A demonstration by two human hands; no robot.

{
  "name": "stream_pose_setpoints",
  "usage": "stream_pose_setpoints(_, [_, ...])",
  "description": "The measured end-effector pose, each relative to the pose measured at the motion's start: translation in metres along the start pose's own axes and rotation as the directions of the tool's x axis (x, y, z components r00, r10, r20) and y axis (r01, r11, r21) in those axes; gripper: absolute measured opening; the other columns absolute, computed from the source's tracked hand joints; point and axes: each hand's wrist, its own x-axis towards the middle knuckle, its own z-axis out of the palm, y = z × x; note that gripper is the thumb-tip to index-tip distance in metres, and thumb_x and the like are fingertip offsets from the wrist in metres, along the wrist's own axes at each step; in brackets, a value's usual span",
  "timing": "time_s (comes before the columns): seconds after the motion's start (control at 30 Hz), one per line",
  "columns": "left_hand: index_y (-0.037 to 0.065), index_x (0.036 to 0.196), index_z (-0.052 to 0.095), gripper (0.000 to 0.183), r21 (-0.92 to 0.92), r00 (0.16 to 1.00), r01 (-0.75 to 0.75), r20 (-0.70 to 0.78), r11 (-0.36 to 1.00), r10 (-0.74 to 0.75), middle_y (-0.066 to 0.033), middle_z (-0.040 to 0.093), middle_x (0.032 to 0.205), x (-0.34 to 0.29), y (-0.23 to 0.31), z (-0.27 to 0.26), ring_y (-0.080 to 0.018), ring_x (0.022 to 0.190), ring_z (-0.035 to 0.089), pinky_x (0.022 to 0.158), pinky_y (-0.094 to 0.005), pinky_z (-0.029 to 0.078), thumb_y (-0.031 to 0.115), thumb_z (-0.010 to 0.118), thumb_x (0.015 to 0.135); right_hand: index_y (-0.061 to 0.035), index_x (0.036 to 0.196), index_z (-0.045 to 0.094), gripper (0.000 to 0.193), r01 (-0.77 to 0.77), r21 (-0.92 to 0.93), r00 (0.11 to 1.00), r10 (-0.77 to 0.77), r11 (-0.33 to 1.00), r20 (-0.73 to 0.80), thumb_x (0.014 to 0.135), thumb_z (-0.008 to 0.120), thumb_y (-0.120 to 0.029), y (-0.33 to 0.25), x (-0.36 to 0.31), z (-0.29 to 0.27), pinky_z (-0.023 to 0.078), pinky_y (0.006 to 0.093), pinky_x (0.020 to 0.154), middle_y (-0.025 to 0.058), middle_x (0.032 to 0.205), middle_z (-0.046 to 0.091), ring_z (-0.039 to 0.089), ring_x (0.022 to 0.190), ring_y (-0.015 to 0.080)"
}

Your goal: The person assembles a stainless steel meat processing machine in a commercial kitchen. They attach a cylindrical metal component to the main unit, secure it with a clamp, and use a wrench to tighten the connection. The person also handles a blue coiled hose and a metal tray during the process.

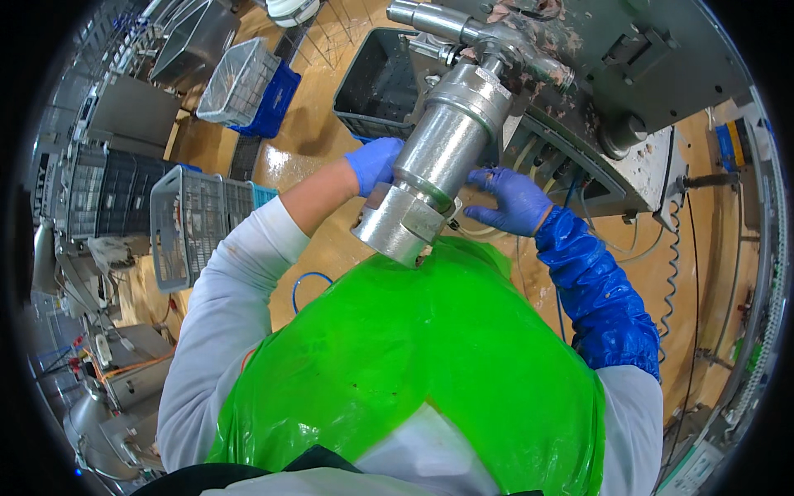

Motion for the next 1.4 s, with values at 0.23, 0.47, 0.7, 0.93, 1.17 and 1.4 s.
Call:
stream_pose_setpoints(0.23, [0.01, 0.107, 0.066, 0.034, 0.022, 0.99, -0.089, 0.112, 0.996, 0.086, -0.0171, 0.068, 0.098, -0.006, -0.006, -0.024, -0.0399, 0.087, 0.064, 0.076, -0.0429, 0.052, 0.026, 0.069, 0.077, -0.0054, 0.13, 0.052, 0.059, -0.107, 0.346, 0.994, 0.106, 0.932, 0.021, 0.081, 0.073, -0.03, -0.026, 0.037, 0.038, 0.038, 0.0412, 0.106, 0.0194, 0.131, 0.054, 0.049, 0.125, 0.0333])
stream_pose_setpoints(0.47, [0.009, 0.124, 0.06, 0.042, -0.247, 0.982, 0.079, 0.185, 0.966, -0.033, -0.0146, 0.066, 0.114, 0.012, -0.117, -0.047, -0.026, 0.107, 0.062, 0.095, -0.0357, 0.047, 0.034, 0.064, 0.09, -0.0035, 0.127, 0.053, 0.049, -0.138, 0.921, 0.935, 0.354, 0.363, 0.0, 0.084, 0.074, -0.014, -0.013, 0.037, 0.077, 0.046, 0.0375, 0.102, 0.0128, 0.125, 0.058, 0.057, 0.116, 0.0215])
stream_pose_setpoints(0.7, [-0.003, 0.137, 0.041, 0.069, -0.222, 0.955, 0.294, 0.043, 0.93, -0.292, -0.0195, 0.051, 0.137, 0.11, -0.259, 0.042, -0.0302, 0.126, 0.05, 0.106, -0.0341, 0.039, 0.037, 0.067, 0.087, -0.0047, 0.119, 0.056, 0.044, -0.16, 0.726, 0.676, 0.61, 0.669, -0.414, 0.08, 0.075, -0.001, -0.079, 0.067, 0.091, 0.052, 0.0338, 0.094, 0.0105, 0.112, 0.063, 0.061, 0.107, 0.0194])
stream_pose_setpoints(0.93, [-0.001, 0.13, 0.053, 0.056, -0.395, 0.943, 0.271, -0.071, 0.878, -0.324, -0.0157, 0.064, 0.119, 0.127, -0.286, 0.061, -0.027, 0.11, 0.061, 0.096, -0.0333, 0.046, 0.028, 0.071, 0.085, -0.004, 0.122, 0.052, 0.046, -0.255, 0.603, 0.428, 0.647, 0.756, -0.631, 0.081, 0.074, 0.0, -0.102, 0.083, 0.11, 0.053, 0.0371, 0.094, 0.0109, 0.108, 0.064, 0.063, 0.107, 0.0229])
stream_pose_setpoints(1.17, [0.002, 0.116, 0.062, 0.031, -0.548, 0.828, -0.026, -0.481, 0.836, -0.289, -0.0117, 0.068, 0.111, 0.101, -0.36, -0.046, -0.0182, 0.1, 0.064, 0.09, -0.0298, 0.048, 0.017, 0.064, 0.09, -0.0046, 0.122, 0.055, 0.05, -0.238, 0.649, 0.33, 0.689, 0.723, -0.646, 0.077, 0.077, 0.0, -0.104, 0.09, 0.119, 0.053, 0.0362, 0.092, 0.0093, 0.107, 0.064, 0.062, 0.106, 0.0223])
stream_pose_setpoints(1.4, [0.003, 0.12, 0.061, 0.032, -0.534, 0.919, -0.105, -0.375, 0.839, -0.123, -0.0115, 0.067, 0.11, 0.128, -0.308, -0.099, -0.0187, 0.102, 0.063, 0.091, -0.0295, 0.047, 0.018, 0.061, 0.092, 0.0028, 0.137, 0.033, 0.059, 0.215, 0.837, 0.266, 0.795, 0.503, -0.546, 0.094, 0.055, -0.031, -0.103, 0.088, 0.132, 0.054, 0.045, 0.091, 0.0241, 0.126, 0.049, 0.055, 0.114, 0.0338])
